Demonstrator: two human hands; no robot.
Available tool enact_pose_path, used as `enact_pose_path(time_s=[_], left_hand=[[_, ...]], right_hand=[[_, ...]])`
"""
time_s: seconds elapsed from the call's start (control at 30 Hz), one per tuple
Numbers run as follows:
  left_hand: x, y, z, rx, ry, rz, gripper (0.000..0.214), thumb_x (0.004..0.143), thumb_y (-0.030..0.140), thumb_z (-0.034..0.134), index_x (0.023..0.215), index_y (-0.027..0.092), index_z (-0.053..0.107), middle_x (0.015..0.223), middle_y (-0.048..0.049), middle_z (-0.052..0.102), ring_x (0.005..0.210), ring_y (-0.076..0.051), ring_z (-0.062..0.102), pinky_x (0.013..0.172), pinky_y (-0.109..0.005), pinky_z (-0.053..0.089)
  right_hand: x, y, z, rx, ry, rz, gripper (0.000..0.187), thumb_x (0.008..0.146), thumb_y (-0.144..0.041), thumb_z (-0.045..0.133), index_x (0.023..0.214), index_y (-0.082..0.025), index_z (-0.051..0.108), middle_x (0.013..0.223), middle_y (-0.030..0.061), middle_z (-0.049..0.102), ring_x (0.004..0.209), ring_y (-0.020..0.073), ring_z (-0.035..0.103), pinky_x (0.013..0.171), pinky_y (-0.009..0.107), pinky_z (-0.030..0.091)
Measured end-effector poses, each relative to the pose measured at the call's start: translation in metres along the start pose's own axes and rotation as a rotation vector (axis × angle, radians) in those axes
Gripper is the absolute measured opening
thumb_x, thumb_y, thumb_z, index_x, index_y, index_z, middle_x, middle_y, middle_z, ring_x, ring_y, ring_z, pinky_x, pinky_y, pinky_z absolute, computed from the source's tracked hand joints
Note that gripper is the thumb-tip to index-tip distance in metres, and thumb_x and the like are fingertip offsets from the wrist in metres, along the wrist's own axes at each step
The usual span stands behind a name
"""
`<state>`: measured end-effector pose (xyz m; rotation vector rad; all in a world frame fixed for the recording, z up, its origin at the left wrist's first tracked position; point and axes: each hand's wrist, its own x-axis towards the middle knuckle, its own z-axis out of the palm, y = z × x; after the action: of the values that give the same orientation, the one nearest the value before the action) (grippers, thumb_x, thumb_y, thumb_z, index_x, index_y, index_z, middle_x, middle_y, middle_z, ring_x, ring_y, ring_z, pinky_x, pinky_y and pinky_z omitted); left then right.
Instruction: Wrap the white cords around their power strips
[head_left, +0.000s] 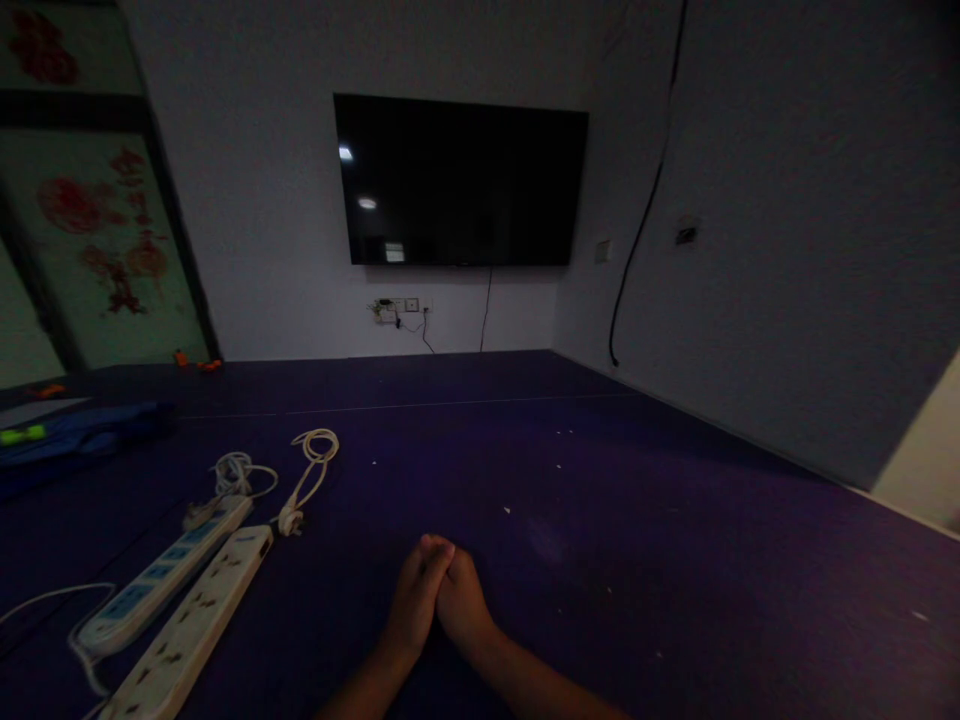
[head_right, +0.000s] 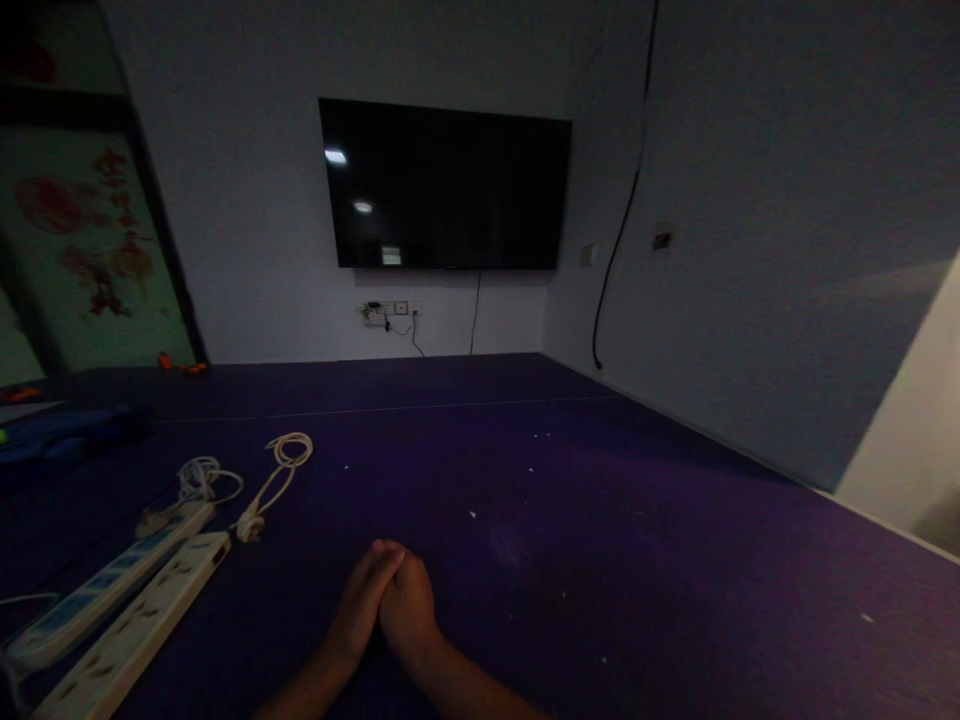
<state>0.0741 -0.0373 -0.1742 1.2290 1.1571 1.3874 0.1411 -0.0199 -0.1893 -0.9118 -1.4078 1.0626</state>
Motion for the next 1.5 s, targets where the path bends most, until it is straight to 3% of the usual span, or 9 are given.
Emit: enact_pose_path(time_s=[0.67, 1.17, 1.5], left_hand=[[-0.001, 0.003, 0.001, 0.005, 0.016, -0.008, 0.031, 0.068, 0.048, 0.058, 0.069, 0.017, 0.061, 0.071, -0.0029, 0.064, 0.078, -0.022, 0.06, 0.075, -0.033, 0.046], [-0.001, 0.003, 0.001, 0.009, 0.025, -0.027, 0.033, 0.067, 0.051, 0.058, 0.067, 0.018, 0.06, 0.07, -0.0029, 0.063, 0.076, -0.021, 0.059, 0.073, -0.032, 0.046], [-0.001, 0.001, 0.0, 0.009, 0.004, -0.01, 0.031, 0.069, 0.048, 0.057, 0.065, 0.018, 0.059, 0.068, -0.0013, 0.062, 0.074, -0.021, 0.059, 0.071, -0.031, 0.045]], right_hand=[[-0.002, -0.007, 0.0, 0.005, -0.009, -0.003, 0.037, 0.082, -0.045, 0.041, 0.056, -0.019, 0.046, 0.053, -0.0017, 0.047, 0.049, 0.011, 0.044, 0.047, 0.022, 0.034], [0.0, 0.003, 0.0, -0.005, 0.002, -0.008, 0.037, 0.082, -0.045, 0.041, 0.058, -0.019, 0.049, 0.054, -0.0013, 0.05, 0.051, 0.0117, 0.046, 0.046, 0.022, 0.034], [0.0, 0.001, 0.0, 0.014, -0.013, 0.013, 0.038, 0.082, -0.045, 0.041, 0.055, -0.019, 0.045, 0.053, -0.0026, 0.044, 0.049, 0.0106, 0.042, 0.046, 0.022, 0.031]])
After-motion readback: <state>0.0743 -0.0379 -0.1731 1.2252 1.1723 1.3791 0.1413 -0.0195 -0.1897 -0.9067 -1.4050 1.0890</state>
